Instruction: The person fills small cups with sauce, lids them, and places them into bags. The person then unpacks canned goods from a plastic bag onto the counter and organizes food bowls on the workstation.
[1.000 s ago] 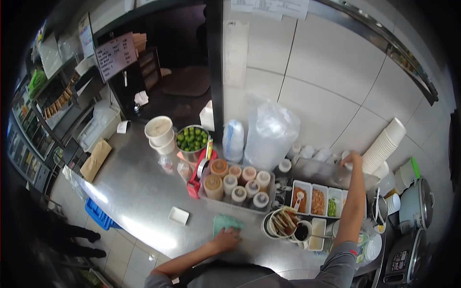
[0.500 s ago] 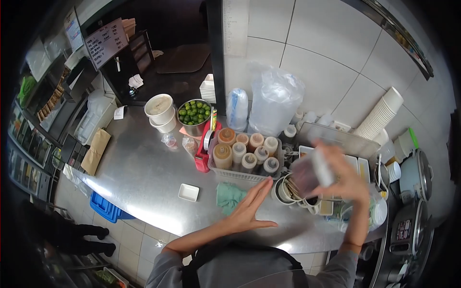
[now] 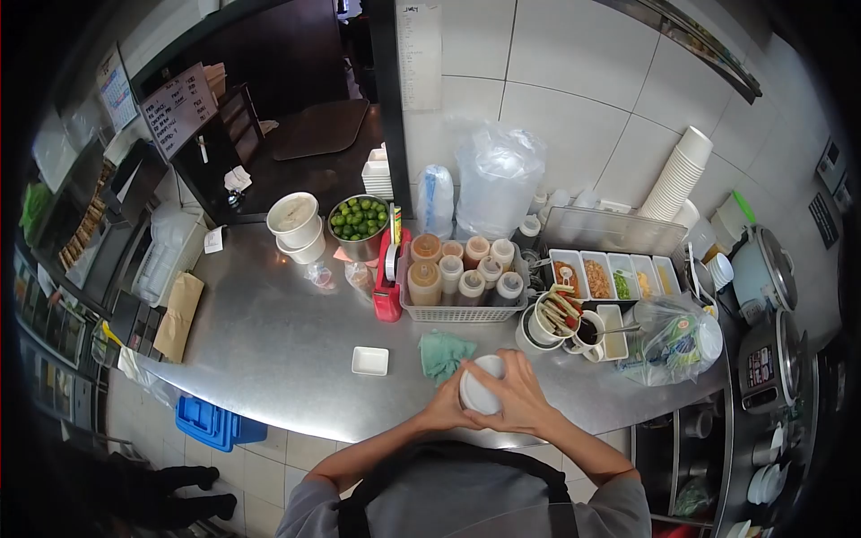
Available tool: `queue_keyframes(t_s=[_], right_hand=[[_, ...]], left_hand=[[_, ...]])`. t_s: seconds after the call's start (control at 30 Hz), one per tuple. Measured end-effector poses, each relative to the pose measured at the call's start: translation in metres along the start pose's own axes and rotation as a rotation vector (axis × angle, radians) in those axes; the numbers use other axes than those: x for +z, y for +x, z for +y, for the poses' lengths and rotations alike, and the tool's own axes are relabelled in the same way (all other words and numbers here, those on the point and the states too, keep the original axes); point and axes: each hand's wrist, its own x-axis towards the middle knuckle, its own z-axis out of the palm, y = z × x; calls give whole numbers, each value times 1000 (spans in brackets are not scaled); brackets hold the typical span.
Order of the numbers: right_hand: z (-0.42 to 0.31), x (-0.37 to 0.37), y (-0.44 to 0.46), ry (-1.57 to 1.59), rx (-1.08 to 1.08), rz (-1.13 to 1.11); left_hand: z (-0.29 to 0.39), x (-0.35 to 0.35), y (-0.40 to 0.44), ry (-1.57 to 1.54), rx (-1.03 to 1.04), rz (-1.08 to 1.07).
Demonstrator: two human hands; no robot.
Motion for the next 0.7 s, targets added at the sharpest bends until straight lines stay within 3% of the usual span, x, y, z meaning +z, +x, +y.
queue_keyframes(t_s=[0.1,0.13,0.2,0.23,0.3,0.37,0.47,0.53,0.7], right_hand=[[-1,9,-1,134,-170,-141],[5,14,1,206,-264,-198],[5,11,9,319,-449,-262],[5,6,15,401,-436,-176],[10,-6,20,561,-404,-12],[26,-5,14,417,-168,28],[62,53,-7,266,204,47],[74,88,-22,180,330,69],[74,102,-29,258,394,270]], left_hand=[[-16,-16,-14,-10,35,-198],[-2,-26,-13,-49,-99,-419],[-6,-37,-16,-123,-62,-511],[-7,-43,-15,-157,-39,-559],[-4,-49,-16,-203,72,-439],[-31,-54,-14,-256,103,-351],[-36,-67,-14,-55,138,-253],[-46,-69,-17,227,141,-190],[-74,-50,-22,-54,106,-161]])
